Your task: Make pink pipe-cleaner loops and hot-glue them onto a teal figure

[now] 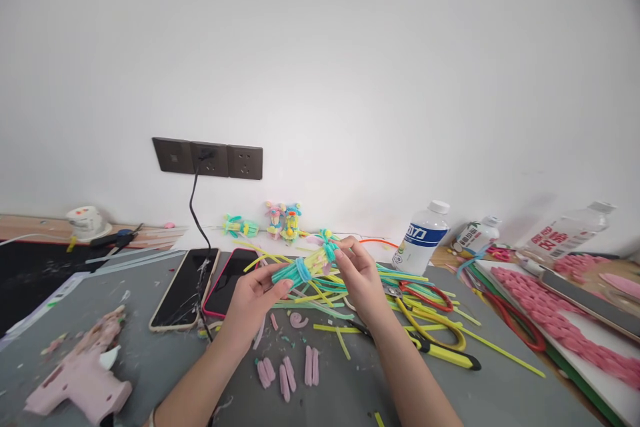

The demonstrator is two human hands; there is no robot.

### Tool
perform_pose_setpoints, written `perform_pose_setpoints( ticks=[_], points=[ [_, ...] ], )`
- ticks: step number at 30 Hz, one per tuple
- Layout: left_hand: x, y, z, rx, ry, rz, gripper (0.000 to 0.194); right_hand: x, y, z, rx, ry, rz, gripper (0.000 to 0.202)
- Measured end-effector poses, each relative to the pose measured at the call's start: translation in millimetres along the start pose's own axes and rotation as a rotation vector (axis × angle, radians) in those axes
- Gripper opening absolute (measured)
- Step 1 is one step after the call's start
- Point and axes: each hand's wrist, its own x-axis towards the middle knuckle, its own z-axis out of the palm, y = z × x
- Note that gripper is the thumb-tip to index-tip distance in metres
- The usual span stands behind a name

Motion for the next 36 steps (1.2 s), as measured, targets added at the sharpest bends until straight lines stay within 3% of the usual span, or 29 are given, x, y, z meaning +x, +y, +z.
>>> perform_pose_setpoints(
  ticks=[36],
  points=[
    [-2.9, 5.7, 0.1, 0.084, -0.035, -0.005, 0.055, 1.2, -2.3, -1.4, -0.031, -0.018, -0.025, 0.025]
  ],
)
